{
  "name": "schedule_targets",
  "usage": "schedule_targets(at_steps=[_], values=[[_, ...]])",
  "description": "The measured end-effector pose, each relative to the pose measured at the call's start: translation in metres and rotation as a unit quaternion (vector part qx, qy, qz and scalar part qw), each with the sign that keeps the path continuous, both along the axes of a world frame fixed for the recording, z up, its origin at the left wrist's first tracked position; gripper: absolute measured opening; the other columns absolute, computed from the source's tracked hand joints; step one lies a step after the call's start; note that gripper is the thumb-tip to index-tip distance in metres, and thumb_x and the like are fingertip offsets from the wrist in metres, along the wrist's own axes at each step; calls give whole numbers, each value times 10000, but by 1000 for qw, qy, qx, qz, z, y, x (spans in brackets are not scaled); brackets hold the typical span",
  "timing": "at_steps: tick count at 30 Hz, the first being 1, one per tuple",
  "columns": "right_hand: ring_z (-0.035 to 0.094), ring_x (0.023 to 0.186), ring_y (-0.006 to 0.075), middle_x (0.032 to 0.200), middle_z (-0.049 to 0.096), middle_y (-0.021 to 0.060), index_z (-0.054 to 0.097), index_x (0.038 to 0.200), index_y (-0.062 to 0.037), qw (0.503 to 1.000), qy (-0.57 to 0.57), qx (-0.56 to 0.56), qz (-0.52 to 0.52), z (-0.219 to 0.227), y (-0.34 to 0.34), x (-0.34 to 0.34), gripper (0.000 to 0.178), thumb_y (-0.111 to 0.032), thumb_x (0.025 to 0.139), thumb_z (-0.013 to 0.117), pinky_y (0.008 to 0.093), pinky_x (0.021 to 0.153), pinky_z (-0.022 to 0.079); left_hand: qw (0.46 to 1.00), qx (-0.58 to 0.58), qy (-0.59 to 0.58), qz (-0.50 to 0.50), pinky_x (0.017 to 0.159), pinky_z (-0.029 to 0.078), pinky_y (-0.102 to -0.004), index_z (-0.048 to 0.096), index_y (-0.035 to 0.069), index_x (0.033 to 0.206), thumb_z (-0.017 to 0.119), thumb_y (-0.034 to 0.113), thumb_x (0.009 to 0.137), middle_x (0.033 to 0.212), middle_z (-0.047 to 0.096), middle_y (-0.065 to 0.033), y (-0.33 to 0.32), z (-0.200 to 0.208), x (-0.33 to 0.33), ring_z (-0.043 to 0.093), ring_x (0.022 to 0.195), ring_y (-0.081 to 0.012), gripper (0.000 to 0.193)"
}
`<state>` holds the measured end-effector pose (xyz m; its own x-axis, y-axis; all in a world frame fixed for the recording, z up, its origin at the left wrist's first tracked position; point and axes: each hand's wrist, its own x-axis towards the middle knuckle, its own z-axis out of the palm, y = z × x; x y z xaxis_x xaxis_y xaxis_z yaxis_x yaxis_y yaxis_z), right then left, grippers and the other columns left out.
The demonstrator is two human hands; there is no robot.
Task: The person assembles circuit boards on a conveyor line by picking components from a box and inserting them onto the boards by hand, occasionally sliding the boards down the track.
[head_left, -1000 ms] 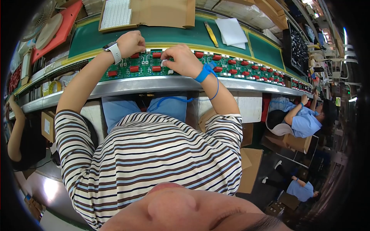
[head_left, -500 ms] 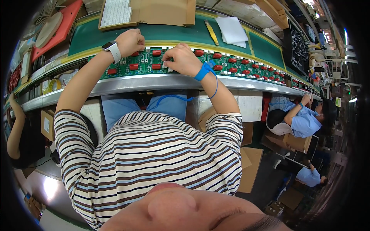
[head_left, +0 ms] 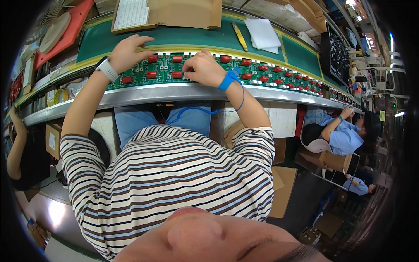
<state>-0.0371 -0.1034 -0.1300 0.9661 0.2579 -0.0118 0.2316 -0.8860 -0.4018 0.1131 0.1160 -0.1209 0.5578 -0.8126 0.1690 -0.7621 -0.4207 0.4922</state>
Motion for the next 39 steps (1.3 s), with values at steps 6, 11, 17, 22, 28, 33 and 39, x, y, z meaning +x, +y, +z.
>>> schedule_targets(at_steps=[6,11,17,22,28,33,39], values=[[581,762,213,689,645,40,665,709,-107,999,-33,-8,3,-2,-2,1,80,-181,695,641,352,846,345,996,-16,28,81,720,461,-346,543,80,1161,617,269,794,916,577,-129,72,-7,6,568,800,-267,419],[556,789,229,736,627,69,615,824,-70,999,37,15,11,11,0,5,243,-247,674,687,339,886,336,967,-16,-185,177,756,458,-337,471,66,1236,586,294,832,1089,568,-168,145,-45,17,582,918,-276,478],[604,780,218,829,628,107,581,1005,-1,985,24,170,-26,42,-4,83,467,-342,711,706,315,700,477,959,-41,125,250,708,463,-323,377,57,1306,538,290,876,853,637,-147,152,-41,-22,615,761,-247,514],[564,655,165,752,599,91,478,1183,4,973,18,216,-78,18,10,199,610,-314,721,718,298,577,460,964,-51,92,243,599,465,-337,367,77,1312,563,328,853,734,615,-108,145,-42,-36,609,650,-257,559],[542,569,163,713,595,111,377,1282,7,978,132,143,-80,28,32,234,800,-317,661,764,317,497,447,977,-33,23,210,629,471,-396,369,52,1299,600,320,811,798,619,-199,143,-35,-39,605,709,-347,603],[526,558,166,745,598,126,318,1297,56,978,103,167,-66,12,50,244,875,-263,631,787,310,501,446,981,-32,-21,192,608,462,-397,370,50,1299,613,305,801,747,603,-181,146,-28,-38,588,664,-338,611],[541,592,172,763,600,116,384,1229,47,960,157,223,-69,14,55,253,749,-185,632,771,308,505,448,987,-51,33,151,622,467,-417,383,51,1290,620,314,797,781,610,-191,153,-24,-29,592,697,-358,607]])
